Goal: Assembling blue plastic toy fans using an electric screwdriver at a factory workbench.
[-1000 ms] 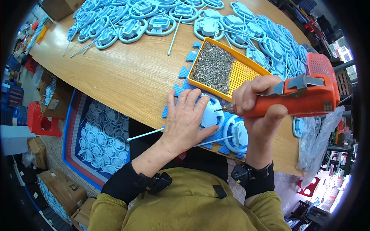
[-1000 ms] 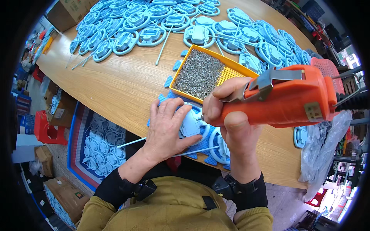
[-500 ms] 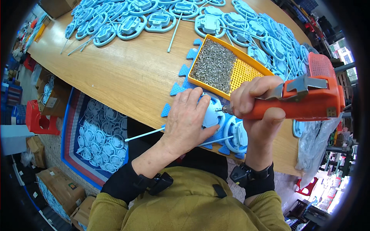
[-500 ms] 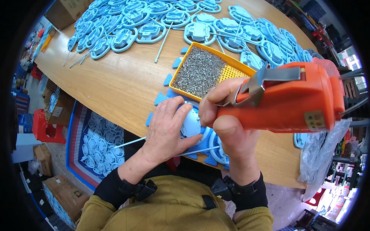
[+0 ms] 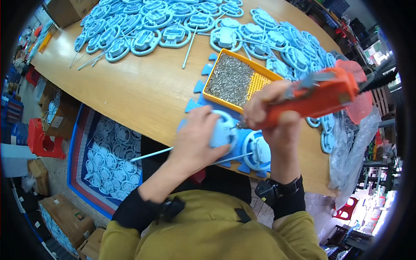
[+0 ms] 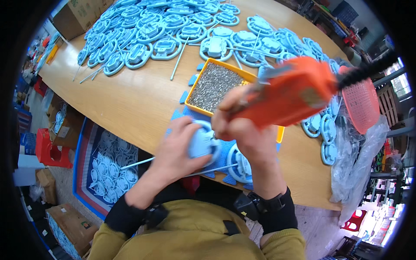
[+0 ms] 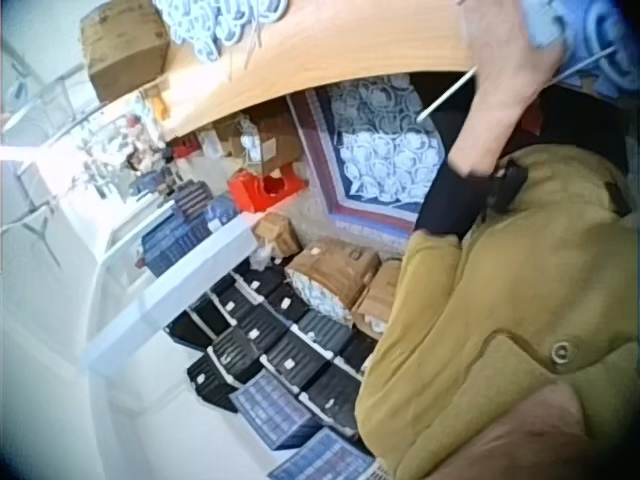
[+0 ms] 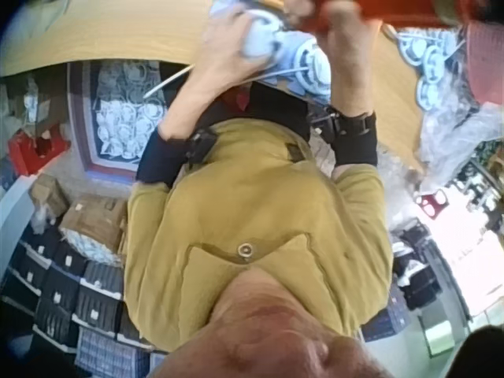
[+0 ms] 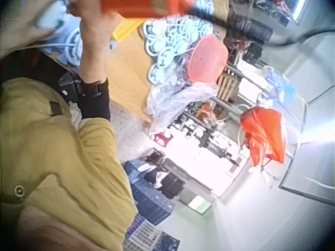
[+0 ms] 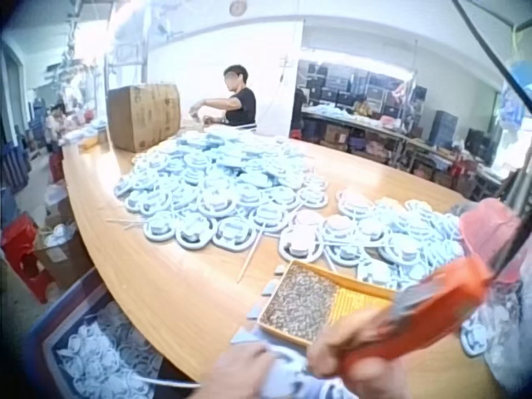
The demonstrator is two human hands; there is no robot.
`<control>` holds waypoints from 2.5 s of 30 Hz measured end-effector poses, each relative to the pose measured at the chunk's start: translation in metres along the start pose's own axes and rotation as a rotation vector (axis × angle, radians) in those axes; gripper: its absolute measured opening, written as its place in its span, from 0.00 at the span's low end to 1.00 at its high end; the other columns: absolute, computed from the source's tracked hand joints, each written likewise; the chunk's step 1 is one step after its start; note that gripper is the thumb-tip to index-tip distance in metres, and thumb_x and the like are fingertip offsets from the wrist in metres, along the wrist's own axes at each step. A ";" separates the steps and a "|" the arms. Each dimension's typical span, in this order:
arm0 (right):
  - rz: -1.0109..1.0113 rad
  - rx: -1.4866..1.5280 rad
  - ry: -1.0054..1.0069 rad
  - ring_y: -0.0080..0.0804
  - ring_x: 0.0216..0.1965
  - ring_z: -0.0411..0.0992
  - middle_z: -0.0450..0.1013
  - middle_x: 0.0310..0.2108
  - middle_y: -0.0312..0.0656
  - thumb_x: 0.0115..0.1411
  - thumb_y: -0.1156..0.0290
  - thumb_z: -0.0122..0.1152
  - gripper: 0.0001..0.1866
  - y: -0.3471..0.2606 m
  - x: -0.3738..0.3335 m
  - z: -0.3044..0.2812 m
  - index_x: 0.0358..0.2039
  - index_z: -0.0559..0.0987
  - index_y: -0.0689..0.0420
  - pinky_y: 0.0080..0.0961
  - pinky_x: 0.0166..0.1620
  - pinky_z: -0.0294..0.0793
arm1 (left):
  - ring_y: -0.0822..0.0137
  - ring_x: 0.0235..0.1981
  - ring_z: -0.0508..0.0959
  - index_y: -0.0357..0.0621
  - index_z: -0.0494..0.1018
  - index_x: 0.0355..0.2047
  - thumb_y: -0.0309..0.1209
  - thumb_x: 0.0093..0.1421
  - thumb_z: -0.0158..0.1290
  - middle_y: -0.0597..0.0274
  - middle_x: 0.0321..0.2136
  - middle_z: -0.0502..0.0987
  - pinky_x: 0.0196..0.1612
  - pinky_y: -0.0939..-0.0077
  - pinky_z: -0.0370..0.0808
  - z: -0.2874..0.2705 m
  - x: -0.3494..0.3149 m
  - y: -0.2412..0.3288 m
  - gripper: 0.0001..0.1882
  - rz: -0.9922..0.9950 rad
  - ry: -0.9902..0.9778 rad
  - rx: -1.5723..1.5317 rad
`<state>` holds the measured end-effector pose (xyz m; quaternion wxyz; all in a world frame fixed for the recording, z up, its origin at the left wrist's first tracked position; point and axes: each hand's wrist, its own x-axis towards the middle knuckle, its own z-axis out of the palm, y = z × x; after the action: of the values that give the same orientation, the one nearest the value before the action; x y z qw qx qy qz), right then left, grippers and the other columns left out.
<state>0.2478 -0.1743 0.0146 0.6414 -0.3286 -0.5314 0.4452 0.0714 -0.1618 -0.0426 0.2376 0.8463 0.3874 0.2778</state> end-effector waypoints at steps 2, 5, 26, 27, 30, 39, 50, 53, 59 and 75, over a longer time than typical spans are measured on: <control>-0.159 -0.051 0.084 0.25 0.17 0.63 0.63 0.18 0.33 0.49 0.34 0.56 0.34 -0.015 -0.004 -0.033 0.36 0.70 0.55 0.22 0.20 0.63 | 0.48 0.46 0.71 0.41 0.69 0.45 0.34 0.38 0.64 0.47 0.44 0.69 0.50 0.60 0.69 -0.036 -0.024 -0.016 0.31 -0.029 0.019 0.039; -0.206 -0.151 0.277 0.24 0.21 0.61 0.62 0.19 0.32 0.49 0.34 0.56 0.34 -0.046 -0.001 -0.067 0.36 0.70 0.55 0.24 0.28 0.62 | 0.47 0.49 0.69 0.40 0.69 0.47 0.34 0.37 0.66 0.47 0.45 0.69 0.51 0.59 0.67 -0.095 -0.051 -0.021 0.34 -0.126 0.048 0.293; -0.297 -0.186 0.414 0.24 0.22 0.64 0.64 0.22 0.36 0.52 0.45 0.64 0.28 -0.047 0.000 -0.125 0.37 0.68 0.57 0.22 0.27 0.66 | 0.46 0.48 0.67 0.41 0.69 0.46 0.34 0.42 0.62 0.48 0.43 0.67 0.49 0.54 0.64 -0.114 -0.060 -0.016 0.29 -0.188 -0.086 0.446; -0.295 -0.188 0.405 0.24 0.22 0.64 0.64 0.21 0.36 0.52 0.45 0.64 0.29 -0.047 0.005 -0.125 0.37 0.68 0.58 0.22 0.26 0.66 | 0.46 0.48 0.67 0.41 0.69 0.46 0.34 0.42 0.62 0.48 0.43 0.67 0.49 0.54 0.64 -0.114 -0.048 -0.016 0.29 -0.180 -0.084 0.449; -0.310 -0.205 0.410 0.24 0.21 0.64 0.64 0.20 0.37 0.51 0.44 0.64 0.30 -0.047 0.017 -0.126 0.36 0.68 0.59 0.23 0.25 0.66 | 0.47 0.46 0.67 0.41 0.69 0.46 0.33 0.43 0.62 0.49 0.44 0.68 0.49 0.56 0.64 -0.105 0.018 -0.013 0.28 0.030 -0.009 0.371; -0.358 -0.245 0.461 0.25 0.18 0.64 0.64 0.19 0.36 0.49 0.42 0.64 0.32 -0.058 0.019 -0.157 0.36 0.68 0.59 0.22 0.21 0.65 | 0.55 0.41 0.71 0.47 0.76 0.38 0.42 0.50 0.58 0.54 0.35 0.74 0.44 0.61 0.64 0.053 0.279 0.009 0.17 0.369 -0.077 0.382; -0.294 -0.181 0.479 0.25 0.19 0.65 0.65 0.19 0.36 0.49 0.42 0.65 0.32 -0.053 0.018 -0.161 0.36 0.67 0.59 0.22 0.22 0.66 | 0.54 0.29 0.78 0.43 0.79 0.22 0.38 0.47 0.61 0.52 0.22 0.78 0.35 0.64 0.73 0.109 0.343 0.014 0.11 0.125 -0.174 0.292; -0.290 -0.163 0.462 0.25 0.19 0.65 0.65 0.19 0.36 0.49 0.42 0.66 0.32 -0.051 0.021 -0.153 0.36 0.67 0.59 0.22 0.23 0.66 | 0.53 0.27 0.78 0.41 0.79 0.22 0.38 0.45 0.61 0.51 0.22 0.78 0.32 0.61 0.73 0.068 0.336 0.006 0.12 0.085 -0.061 -0.036; -0.263 -0.100 0.377 0.26 0.21 0.64 0.64 0.22 0.36 0.50 0.43 0.64 0.31 -0.049 0.014 -0.142 0.38 0.68 0.58 0.23 0.25 0.64 | 0.71 0.18 0.71 0.35 0.78 0.23 0.31 0.49 0.61 0.59 0.17 0.74 0.23 0.75 0.66 -0.071 0.233 0.028 0.10 0.118 0.165 -0.120; -0.233 -0.062 0.357 0.25 0.23 0.66 0.67 0.22 0.36 0.53 0.51 0.66 0.23 0.020 0.037 -0.125 0.34 0.70 0.57 0.25 0.29 0.68 | 0.73 0.27 0.69 0.37 0.73 0.23 0.17 0.47 0.59 0.64 0.25 0.70 0.28 0.83 0.65 -0.092 -0.066 -0.095 0.06 -0.280 0.440 -0.257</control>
<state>0.3666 -0.1262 -0.0169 0.7620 -0.3583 -0.4572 0.2864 -0.0745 -0.1409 -0.0524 0.2893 0.6670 0.5044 0.4658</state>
